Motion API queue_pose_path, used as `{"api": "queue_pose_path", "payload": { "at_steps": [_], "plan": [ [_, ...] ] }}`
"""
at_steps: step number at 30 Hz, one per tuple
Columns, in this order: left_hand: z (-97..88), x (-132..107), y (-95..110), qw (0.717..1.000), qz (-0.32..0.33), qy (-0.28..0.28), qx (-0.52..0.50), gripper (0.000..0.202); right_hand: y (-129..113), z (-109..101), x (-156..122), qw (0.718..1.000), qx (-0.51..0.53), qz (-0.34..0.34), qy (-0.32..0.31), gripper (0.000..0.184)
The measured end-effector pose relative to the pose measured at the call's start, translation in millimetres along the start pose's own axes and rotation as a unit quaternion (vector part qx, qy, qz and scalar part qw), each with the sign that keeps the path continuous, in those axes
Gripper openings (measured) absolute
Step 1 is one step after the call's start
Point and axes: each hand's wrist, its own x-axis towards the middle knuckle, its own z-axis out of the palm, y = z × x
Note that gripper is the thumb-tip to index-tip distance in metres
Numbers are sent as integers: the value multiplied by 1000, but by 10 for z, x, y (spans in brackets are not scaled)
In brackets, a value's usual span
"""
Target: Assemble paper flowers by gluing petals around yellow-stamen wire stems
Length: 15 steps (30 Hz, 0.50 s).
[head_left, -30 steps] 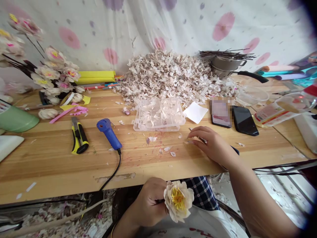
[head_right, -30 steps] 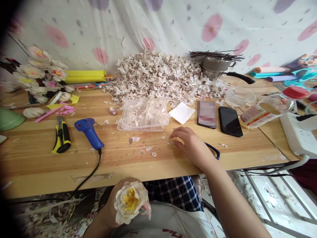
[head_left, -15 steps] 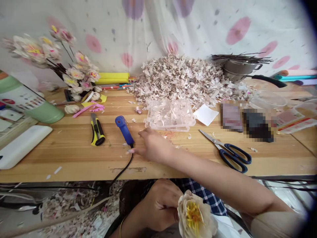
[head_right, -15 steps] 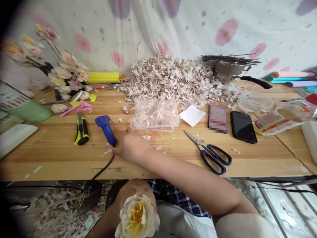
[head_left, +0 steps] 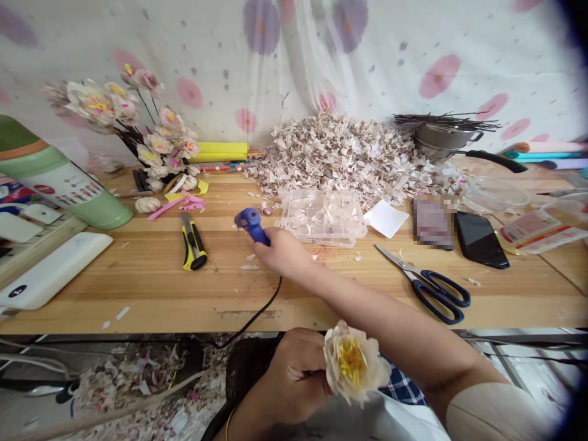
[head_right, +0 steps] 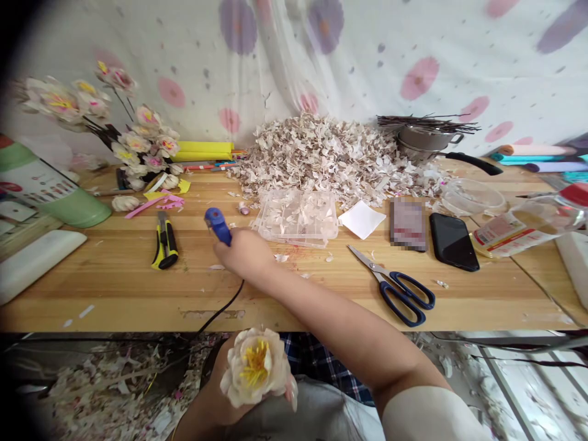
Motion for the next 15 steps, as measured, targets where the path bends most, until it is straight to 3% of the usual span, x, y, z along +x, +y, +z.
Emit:
{"api": "queue_pose_path", "payload": {
  "at_steps": [2, 4, 7, 11, 15],
  "plan": [
    [-3, -1, 49, 999, 9, -47, -20, 48, 121, -177, -136, 999, 40, 0, 17, 24],
    [5, -5, 55, 997, 14, -52, -50, 45, 262, -365, -313, 994, 99, 1, 39, 28],
    [30, -1, 47, 996, 14, -20, -83, 40, 510, -570, -624, 940, 305, 26, 147, 28],
    [56, 23, 110, 997, 37, -18, -58, 42, 843, -596, -996, 885, 390, 13, 255, 20],
    [68, 31, 128, 995, 27, -7, -92, 32, 981, -520, -1226, 872, 401, -20, 279, 17]
  ]
}}
